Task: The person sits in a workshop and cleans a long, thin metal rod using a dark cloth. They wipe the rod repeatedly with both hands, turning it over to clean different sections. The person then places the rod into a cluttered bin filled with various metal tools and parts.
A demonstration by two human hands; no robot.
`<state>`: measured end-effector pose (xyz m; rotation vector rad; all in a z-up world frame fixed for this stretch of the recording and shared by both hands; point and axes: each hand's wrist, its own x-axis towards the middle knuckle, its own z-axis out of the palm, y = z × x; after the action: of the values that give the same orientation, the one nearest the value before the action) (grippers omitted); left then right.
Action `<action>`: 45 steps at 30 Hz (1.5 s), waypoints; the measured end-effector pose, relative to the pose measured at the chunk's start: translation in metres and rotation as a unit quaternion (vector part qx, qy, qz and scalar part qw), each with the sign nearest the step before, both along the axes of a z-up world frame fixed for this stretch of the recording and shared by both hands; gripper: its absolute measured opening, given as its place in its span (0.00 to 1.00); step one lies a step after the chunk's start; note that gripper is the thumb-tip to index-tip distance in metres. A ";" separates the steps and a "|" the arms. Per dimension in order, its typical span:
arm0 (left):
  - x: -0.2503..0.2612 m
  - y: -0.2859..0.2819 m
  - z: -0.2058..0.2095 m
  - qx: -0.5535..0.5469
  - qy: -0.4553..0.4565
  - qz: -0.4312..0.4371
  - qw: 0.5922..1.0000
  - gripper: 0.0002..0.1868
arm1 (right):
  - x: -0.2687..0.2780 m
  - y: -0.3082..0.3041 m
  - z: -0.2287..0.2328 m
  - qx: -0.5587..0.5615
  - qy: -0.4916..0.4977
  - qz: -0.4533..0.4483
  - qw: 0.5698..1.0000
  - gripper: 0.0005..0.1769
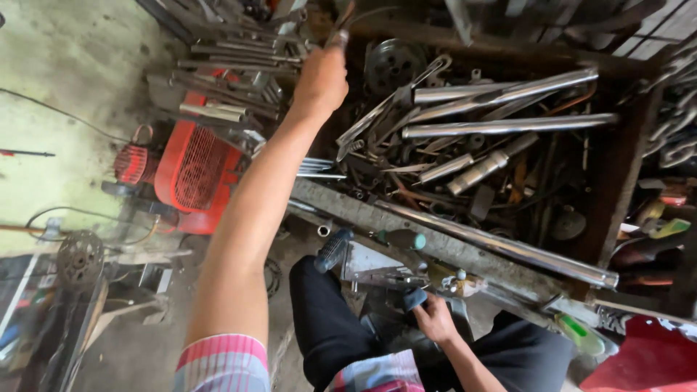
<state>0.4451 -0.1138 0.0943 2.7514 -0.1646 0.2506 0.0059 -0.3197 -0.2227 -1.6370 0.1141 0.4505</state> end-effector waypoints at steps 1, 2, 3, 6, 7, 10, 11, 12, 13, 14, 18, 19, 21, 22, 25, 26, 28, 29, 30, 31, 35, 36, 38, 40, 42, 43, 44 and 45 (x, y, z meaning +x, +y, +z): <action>-0.005 0.000 0.005 0.051 0.017 -0.010 0.999 0.08 | 0.001 0.001 0.001 0.007 0.011 -0.002 1.000 0.11; -0.010 0.000 0.010 0.102 0.034 -0.019 0.994 0.08 | 0.002 0.001 0.001 0.014 0.021 -0.004 1.000 0.10; -0.018 0.002 0.009 0.104 0.035 -0.017 0.994 0.08 | 0.002 0.002 0.005 0.016 0.022 -0.001 1.000 0.10; -0.034 0.009 0.008 0.166 0.088 0.007 0.982 0.09 | 0.005 0.005 0.010 -0.013 -0.003 0.008 1.000 0.10; -0.037 0.011 0.006 0.166 0.100 0.017 0.981 0.09 | 0.003 0.006 0.009 -0.001 0.029 0.012 1.000 0.10; -0.046 0.016 0.000 0.151 0.102 0.016 0.983 0.10 | 0.001 0.005 0.014 0.019 0.039 0.009 0.999 0.10; -0.048 0.018 -0.002 0.136 0.093 0.008 0.986 0.11 | 0.001 0.004 0.017 0.028 0.018 0.003 0.999 0.09; -0.047 0.020 -0.008 0.135 0.092 0.008 0.987 0.11 | 0.000 0.003 0.018 0.027 0.017 0.003 0.999 0.09; -0.043 0.023 -0.012 0.116 0.084 0.000 0.990 0.10 | 0.000 0.003 0.019 0.025 0.033 0.001 0.999 0.10; -0.039 0.025 -0.016 0.097 0.077 -0.008 0.992 0.10 | 0.001 0.002 0.021 0.022 0.050 -0.001 0.999 0.10; -0.014 0.039 -0.032 0.067 0.064 0.002 0.996 0.08 | 0.003 0.002 0.018 -0.003 0.030 0.008 1.000 0.10; -0.011 0.039 -0.031 0.075 0.065 0.003 0.995 0.07 | 0.002 0.002 0.017 -0.004 0.029 0.011 1.000 0.10; -0.016 0.034 -0.020 0.084 0.067 0.005 0.994 0.07 | 0.000 0.003 0.012 -0.004 0.029 0.014 0.999 0.10; -0.024 0.029 -0.010 0.096 0.064 0.003 0.993 0.09 | -0.001 0.004 0.009 0.013 0.008 0.010 1.000 0.10; -0.042 0.019 0.010 0.108 0.055 0.008 0.993 0.17 | -0.001 0.004 0.008 0.024 -0.006 0.007 1.000 0.09; -0.048 0.016 0.015 0.108 0.049 0.015 0.993 0.22 | -0.001 0.003 0.009 0.020 0.001 0.008 1.000 0.09; -0.052 0.019 0.005 0.117 0.061 0.021 0.991 0.19 | -0.005 0.003 0.009 0.029 0.008 0.007 1.000 0.09; -0.050 0.019 0.003 0.125 0.068 0.026 0.989 0.16 | -0.001 0.003 0.009 0.038 0.010 0.005 0.999 0.09; -0.050 0.016 0.008 0.125 0.065 0.025 0.990 0.16 | 0.003 0.003 0.010 0.038 0.007 0.003 0.999 0.09; -0.053 0.014 0.011 0.122 0.073 0.026 0.990 0.15 | 0.002 0.003 0.013 0.023 0.010 0.010 1.000 0.09; -0.057 0.015 0.007 0.118 0.083 0.021 0.989 0.15 | -0.001 0.002 0.013 0.028 0.038 0.013 0.999 0.10; -0.056 0.015 0.009 0.120 0.081 0.020 0.989 0.15 | 0.002 0.005 0.013 0.030 0.036 0.011 0.999 0.10; -0.060 0.017 0.009 0.114 0.086 0.020 0.990 0.17 | 0.001 0.003 0.013 0.008 0.022 0.012 1.000 0.11; -0.050 0.026 -0.006 0.109 0.081 0.019 0.991 0.17 | 0.005 0.001 0.023 -0.006 0.008 0.018 1.000 0.11; -0.046 0.035 -0.018 0.104 0.081 0.018 0.991 0.18 | 0.004 -0.001 0.031 -0.020 -0.002 0.024 1.000 0.11; -0.043 0.039 -0.021 0.092 0.078 0.008 0.993 0.15 | 0.005 0.000 0.033 -0.022 -0.006 0.021 1.000 0.11; -0.039 0.043 -0.024 0.081 0.076 -0.002 0.994 0.12 | 0.006 0.000 0.035 -0.025 -0.011 0.018 0.999 0.11; -0.040 0.043 -0.020 0.082 0.077 -0.002 0.994 0.12 | 0.005 0.000 0.034 -0.024 -0.009 0.018 0.999 0.11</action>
<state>0.4052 -0.0710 0.0739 2.9183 -0.1555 0.0237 0.0111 -0.3197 -0.1892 -1.6923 0.0815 0.4633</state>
